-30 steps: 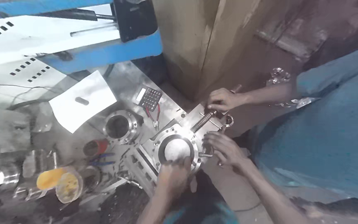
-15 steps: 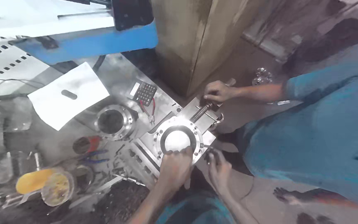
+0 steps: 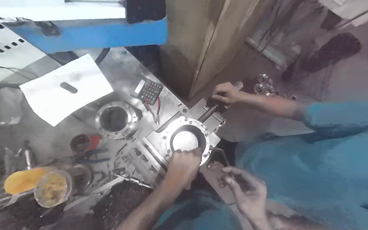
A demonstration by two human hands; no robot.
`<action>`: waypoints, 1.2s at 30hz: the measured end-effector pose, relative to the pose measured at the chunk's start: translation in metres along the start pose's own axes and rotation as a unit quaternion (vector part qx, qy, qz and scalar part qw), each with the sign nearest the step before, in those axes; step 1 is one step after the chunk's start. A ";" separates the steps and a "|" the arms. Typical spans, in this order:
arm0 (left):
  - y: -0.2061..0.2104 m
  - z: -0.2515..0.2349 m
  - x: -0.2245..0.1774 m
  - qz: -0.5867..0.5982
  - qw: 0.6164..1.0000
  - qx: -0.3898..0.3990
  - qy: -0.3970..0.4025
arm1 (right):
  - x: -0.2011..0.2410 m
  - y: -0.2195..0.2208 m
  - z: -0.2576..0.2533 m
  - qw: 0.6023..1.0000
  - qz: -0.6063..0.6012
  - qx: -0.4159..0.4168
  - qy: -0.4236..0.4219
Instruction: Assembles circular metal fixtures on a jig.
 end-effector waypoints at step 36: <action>0.001 0.003 -0.005 -0.028 0.998 0.053 0.011 | 0.040 0.057 -0.022 0.858 0.116 0.166 0.472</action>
Point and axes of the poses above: each hand's wrist, its own z-axis away from the middle knuckle, its own y-axis out of the palm, x = y × z, the point moved 4 cm from there along -z, towards the middle knuckle, and after that the axes turned 14 degrees about y, right-handed, at the moved point
